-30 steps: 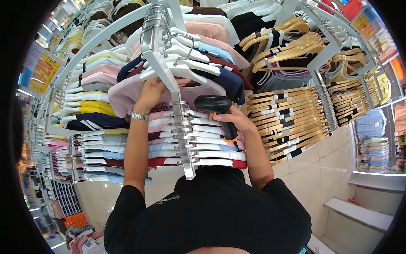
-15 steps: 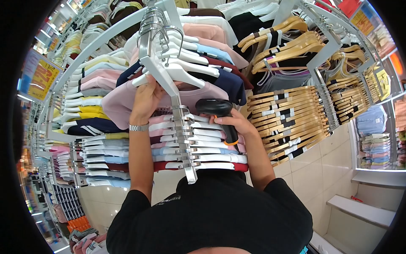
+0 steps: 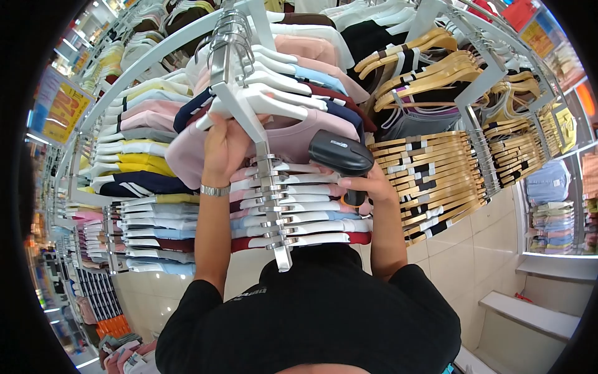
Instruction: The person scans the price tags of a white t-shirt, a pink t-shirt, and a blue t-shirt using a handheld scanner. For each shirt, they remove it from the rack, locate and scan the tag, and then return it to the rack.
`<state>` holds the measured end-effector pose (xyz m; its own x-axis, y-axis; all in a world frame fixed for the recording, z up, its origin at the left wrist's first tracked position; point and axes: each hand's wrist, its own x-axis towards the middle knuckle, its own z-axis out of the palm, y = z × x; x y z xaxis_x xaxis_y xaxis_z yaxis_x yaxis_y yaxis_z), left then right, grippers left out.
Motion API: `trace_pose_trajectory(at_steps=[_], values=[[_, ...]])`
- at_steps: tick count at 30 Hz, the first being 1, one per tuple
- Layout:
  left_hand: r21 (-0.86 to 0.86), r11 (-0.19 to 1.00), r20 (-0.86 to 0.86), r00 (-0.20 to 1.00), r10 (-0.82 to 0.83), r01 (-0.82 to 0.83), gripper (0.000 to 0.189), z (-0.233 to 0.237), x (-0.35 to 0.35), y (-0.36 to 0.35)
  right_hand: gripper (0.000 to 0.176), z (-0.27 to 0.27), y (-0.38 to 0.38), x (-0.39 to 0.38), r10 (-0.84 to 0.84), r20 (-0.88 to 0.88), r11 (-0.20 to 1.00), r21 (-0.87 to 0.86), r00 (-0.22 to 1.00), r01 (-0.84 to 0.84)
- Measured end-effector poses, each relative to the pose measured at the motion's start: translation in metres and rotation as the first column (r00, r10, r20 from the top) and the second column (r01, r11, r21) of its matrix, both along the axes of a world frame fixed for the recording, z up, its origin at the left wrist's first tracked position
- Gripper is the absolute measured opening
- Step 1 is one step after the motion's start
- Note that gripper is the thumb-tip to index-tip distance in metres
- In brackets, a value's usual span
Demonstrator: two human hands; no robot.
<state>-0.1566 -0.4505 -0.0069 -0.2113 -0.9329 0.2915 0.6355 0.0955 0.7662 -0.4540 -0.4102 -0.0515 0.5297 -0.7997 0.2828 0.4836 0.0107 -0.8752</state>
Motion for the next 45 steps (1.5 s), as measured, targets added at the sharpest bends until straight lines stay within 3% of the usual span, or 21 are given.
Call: trace_pose_trajectory(at_steps=[5,8,9,11,14,16,18,22,24,26,28,29,32,33,36,40,42,45], values=[[0.073,0.995,-0.075,0.996,-0.056,0.061,0.072,-0.022,-0.002,0.011,0.047,0.013,0.0,-0.002,-0.095,0.089,0.994,0.061,0.991,0.09],[0.024,0.998,0.169,0.984,-0.065,0.062,0.058,-0.025,0.007,0.016,0.039,0.015,-0.011,-0.003,-0.202,0.133,0.979,0.012,0.97,0.202],[0.056,0.998,0.354,0.935,-0.013,-0.008,0.052,-0.019,0.008,0.023,0.04,0.015,-0.019,-0.006,-0.23,0.136,0.97,-0.049,0.964,0.239],[0.078,0.986,0.681,0.73,0.057,-0.15,0.039,0.005,0.009,0.047,0.04,0.029,-0.02,-0.003,-0.341,0.088,0.932,-0.097,0.936,0.349],[-0.021,0.955,0.705,0.673,0.223,-0.294,0.024,0.019,0.035,0.068,0.049,0.043,-0.026,-0.004,-0.431,0.044,0.882,-0.193,0.901,0.431],[-0.375,0.829,0.628,0.545,0.556,-0.414,0.023,0.04,0.049,0.064,0.037,0.05,-0.033,-0.006,-0.487,-0.078,0.865,-0.184,0.87,0.468],[-0.494,0.701,0.596,0.387,0.704,-0.514,0.021,0.056,0.053,0.044,0.033,0.047,-0.046,-0.007,-0.493,-0.19,0.869,-0.156,0.849,0.47],[-0.499,0.833,0.797,0.252,0.549,-0.237,0.021,0.059,0.067,0.005,0.03,0.043,-0.056,-0.005,-0.468,-0.394,0.883,-0.164,0.791,0.441],[-0.424,0.89,0.869,0.203,0.452,-0.17,0.025,0.063,0.075,-0.006,0.029,0.043,-0.052,-0.004,-0.44,-0.466,0.896,-0.168,0.768,0.412],[-0.333,0.937,0.933,0.106,0.344,-0.105,0.027,0.074,0.078,-0.013,0.043,0.039,-0.051,-0.007,-0.458,-0.477,0.889,-0.226,0.75,0.398],[-0.27,0.963,0.958,0.097,0.268,0.001,0.029,0.085,0.081,-0.02,0.053,0.031,-0.051,-0.01,-0.527,-0.474,0.848,-0.345,0.706,0.401],[-0.239,0.969,0.968,0.089,0.234,0.054,0.03,0.09,0.084,-0.022,0.064,0.03,-0.05,-0.014,-0.463,-0.504,0.886,-0.28,0.729,0.369],[-0.092,0.982,0.994,0.07,0.081,0.167,0.033,0.101,0.091,-0.021,0.064,0.041,-0.04,-0.018,-0.461,-0.568,0.887,-0.32,0.682,0.333],[-0.12,0.979,0.991,-0.043,0.129,0.164,0.034,0.11,0.087,-0.014,0.067,0.043,-0.039,-0.019,-0.512,-0.577,0.853,-0.429,0.637,0.297],[-0.161,0.966,0.987,0.032,0.158,0.202,0.03,0.097,0.094,-0.026,0.069,0.046,-0.035,-0.02,-0.489,-0.594,0.866,-0.416,0.639,0.275],[-0.338,0.922,0.937,0.157,0.311,0.189,0.026,0.09,0.092,-0.029,0.066,0.037,-0.041,-0.021,-0.443,-0.578,0.887,-0.394,0.686,0.24],[-0.404,0.9,0.907,0.202,0.37,0.164,0.026,0.091,0.089,-0.029,0.065,0.034,-0.041,-0.023,-0.373,-0.594,0.924,-0.31,0.713,0.225],[-0.476,0.849,0.878,0.186,0.441,0.23,0.025,0.099,0.082,-0.029,0.064,0.022,-0.042,-0.024,-0.363,-0.58,0.928,-0.293,0.729,0.23]])
